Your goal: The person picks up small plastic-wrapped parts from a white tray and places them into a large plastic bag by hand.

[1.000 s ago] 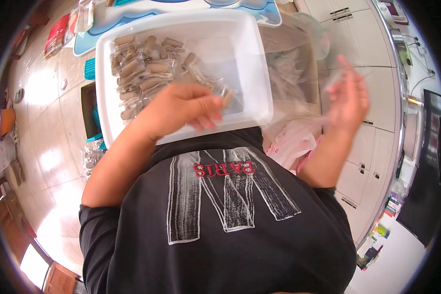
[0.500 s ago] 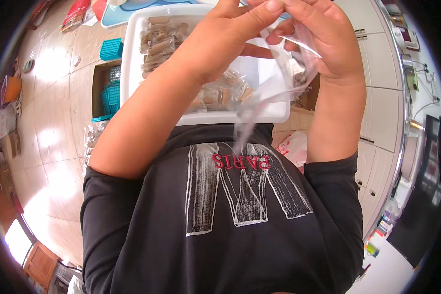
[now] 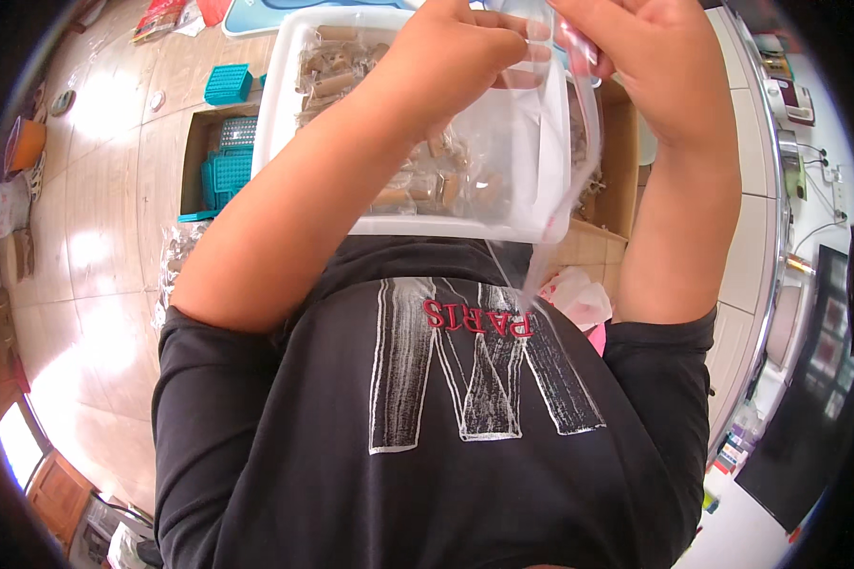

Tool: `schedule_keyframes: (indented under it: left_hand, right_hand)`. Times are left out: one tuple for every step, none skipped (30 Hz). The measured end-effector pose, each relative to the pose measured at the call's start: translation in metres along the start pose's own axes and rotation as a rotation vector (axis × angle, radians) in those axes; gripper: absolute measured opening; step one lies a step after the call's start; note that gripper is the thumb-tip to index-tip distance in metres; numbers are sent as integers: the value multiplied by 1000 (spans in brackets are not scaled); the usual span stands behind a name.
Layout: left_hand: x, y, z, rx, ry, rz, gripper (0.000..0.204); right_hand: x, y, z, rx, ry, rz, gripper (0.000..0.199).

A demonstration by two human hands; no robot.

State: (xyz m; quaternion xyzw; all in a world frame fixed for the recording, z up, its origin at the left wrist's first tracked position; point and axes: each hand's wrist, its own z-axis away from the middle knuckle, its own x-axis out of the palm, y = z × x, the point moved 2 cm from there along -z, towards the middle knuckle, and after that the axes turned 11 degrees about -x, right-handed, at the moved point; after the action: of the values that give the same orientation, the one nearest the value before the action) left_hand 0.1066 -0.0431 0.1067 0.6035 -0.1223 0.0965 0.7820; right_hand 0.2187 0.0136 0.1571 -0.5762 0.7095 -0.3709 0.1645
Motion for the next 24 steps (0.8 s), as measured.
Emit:
schedule_keyframes:
  left_hand:
    - [1, 0, 2, -9, 34, 181, 71]
    - [12, 1, 0, -26, 20, 357, 67]
    - [8, -9, -4, -17, 20, 353, 67]
    - [-14, -33, -7, 4, 63, 347, 66]
    - [-25, -48, -9, 16, 69, 344, 65]
    - [-27, -54, -6, 20, 62, 342, 65]
    - [-32, -61, 2, -64, 195, 316, 70]
    - [-39, -70, 7, -146, 329, 289, 75]
    - [-48, -86, 9, -140, 327, 286, 75]
    - [-62, -100, 14, 206, 595, -169, 72]
    - [-67, -103, 19, 555, 828, -634, 70]
    - [-73, -94, 27, 556, 840, -637, 70]
    - [-69, -75, 38, 757, 762, -914, 60]
    - [-63, -64, 45, 954, 662, -1190, 51]
    - [-64, -59, 42, 976, 495, -1196, 30]
    - [-65, -53, 40, 978, 503, -1197, 30]
    - [-61, -48, 36, 945, 303, -1262, 28]
    - [-57, -42, 32, 907, 102, -1317, 26]
    - [-53, -33, 28, 911, 74, -1433, 23]
    - [-49, -26, 24, 916, 80, -1434, 23]
    - [-46, -19, 24, 1152, 151, -1637, 18]
    - [-38, -9, 24, 1407, 210, -1828, 16]
    - [-36, 7, 20, 1205, -109, -1570, 26]
    - [-29, 10, 18, 1217, -108, -1570, 26]
  right_hand:
    - [23, -7, -15, 242, 131, 427, 5]
    - [36, -24, -20, 479, 296, 892, 5]
    - [43, -23, -25, 482, 262, 924, 5]
    - [51, -10, -31, 470, 231, 898, 5]
    - [58, -7, -36, 504, 147, 1102, 6]
    - [60, -7, -37, 537, 68, 1311, 9]
    - [56, -3, -34, 503, 65, 1318, 14]
    - [50, 2, -31, 496, 65, 1319, 14]
    - [47, 6, -30, 502, 9, 1374, 15]
    - [44, 12, -30, 507, -53, 1422, 15]
    - [41, 15, -28, 550, -47, 1394, 18]
    - [41, 18, -29, 542, -56, 1387, 18]
    - [42, 19, -29, 589, -57, 1337, 20]
    - [42, 19, -29, 635, -58, 1287, 23]
    - [45, 21, -31, 631, -65, 1286, 23]
    - [48, 22, -33, 565, -113, 1303, 24]
    - [50, 23, -36, 498, -160, 1320, 26]
    - [50, 24, -39, 495, -165, 1323, 26]
    - [51, 26, -43, 425, -296, 1344, 25]
    - [54, 26, -45, 353, -427, 1361, 25]
    - [60, 24, -52, 344, -442, 1358, 25]
    - [69, 15, -60, 350, -543, 1457, 24]
    - [77, 6, -68, 355, -645, 1555, 24]
    - [81, -1, -74, 352, -644, 1566, 24]
